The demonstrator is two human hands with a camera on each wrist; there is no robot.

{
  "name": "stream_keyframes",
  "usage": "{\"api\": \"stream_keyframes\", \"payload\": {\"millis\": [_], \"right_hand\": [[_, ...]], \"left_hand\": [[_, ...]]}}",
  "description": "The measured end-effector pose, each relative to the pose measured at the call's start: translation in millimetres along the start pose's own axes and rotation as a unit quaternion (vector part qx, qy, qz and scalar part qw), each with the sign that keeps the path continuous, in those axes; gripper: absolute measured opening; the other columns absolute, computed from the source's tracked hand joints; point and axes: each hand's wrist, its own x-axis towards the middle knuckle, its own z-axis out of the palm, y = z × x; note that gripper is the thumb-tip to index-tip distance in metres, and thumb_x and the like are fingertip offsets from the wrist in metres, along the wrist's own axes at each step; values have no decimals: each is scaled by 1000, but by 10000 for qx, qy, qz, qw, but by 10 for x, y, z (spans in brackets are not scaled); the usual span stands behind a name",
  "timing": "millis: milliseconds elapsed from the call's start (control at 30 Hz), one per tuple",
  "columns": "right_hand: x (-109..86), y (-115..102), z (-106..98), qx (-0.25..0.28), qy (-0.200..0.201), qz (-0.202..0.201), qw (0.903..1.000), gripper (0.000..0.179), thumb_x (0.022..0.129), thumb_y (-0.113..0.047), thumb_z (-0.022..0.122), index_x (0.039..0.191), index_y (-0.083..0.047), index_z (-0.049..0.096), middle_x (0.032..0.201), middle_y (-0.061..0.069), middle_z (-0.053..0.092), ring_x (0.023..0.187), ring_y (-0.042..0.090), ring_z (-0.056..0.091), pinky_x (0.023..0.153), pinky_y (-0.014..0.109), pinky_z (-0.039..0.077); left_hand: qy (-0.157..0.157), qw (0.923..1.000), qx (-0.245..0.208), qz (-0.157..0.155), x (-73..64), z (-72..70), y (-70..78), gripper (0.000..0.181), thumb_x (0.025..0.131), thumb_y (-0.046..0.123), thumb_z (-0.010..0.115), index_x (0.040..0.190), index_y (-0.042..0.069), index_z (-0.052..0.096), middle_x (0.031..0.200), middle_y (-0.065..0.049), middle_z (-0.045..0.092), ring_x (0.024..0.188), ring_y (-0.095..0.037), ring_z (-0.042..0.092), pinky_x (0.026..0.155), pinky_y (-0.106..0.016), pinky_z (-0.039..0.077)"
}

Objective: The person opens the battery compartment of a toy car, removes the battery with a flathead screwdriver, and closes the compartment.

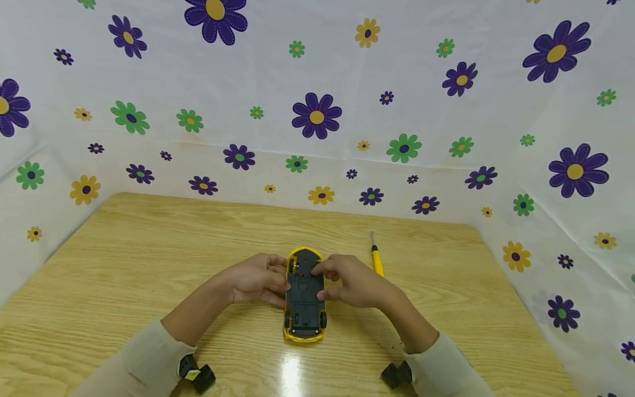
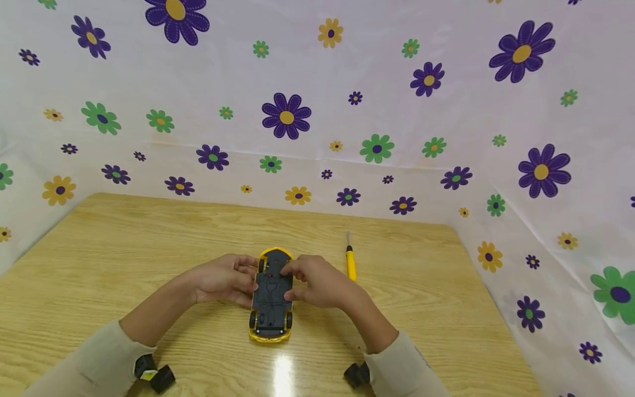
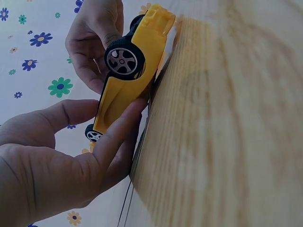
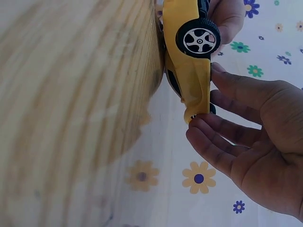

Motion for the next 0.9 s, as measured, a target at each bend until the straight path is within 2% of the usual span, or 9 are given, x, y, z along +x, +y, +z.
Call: {"api": "stream_keyframes", "payload": {"millis": [267, 733, 900], "right_hand": [[11, -21, 11, 130, -31, 122, 9998, 52, 85, -27, 87, 129, -5, 68, 109, 1, 66, 98, 22, 61, 86, 41, 57], [4, -30, 15, 310, 99, 200, 9993, 46, 84, -18, 87, 125, -5, 68, 111, 4, 66, 100, 24, 63, 90, 41, 57], [7, -39, 19, 444, 89, 246, 9987, 45, 84, -16, 86, 124, -6, 67, 110, 3, 65, 100, 24, 62, 91, 42, 57]], "left_hand": [[-28, 10000, -23, -12, 10, -2, -6, 74, 94, -7, 58, 156, -10, 18, 137, -33, 50, 111, -38, 67, 95, -54, 58], [-89, 9999, -54, -45, 7, 3, 10, 78, 96, -7, 56, 158, -9, 10, 144, -34, 43, 119, -41, 62, 97, -53, 57], [-131, 9999, -40, -19, 0, -6, 5, 76, 95, -7, 56, 157, -9, 13, 139, -33, 47, 116, -39, 64, 97, -54, 57]]}}
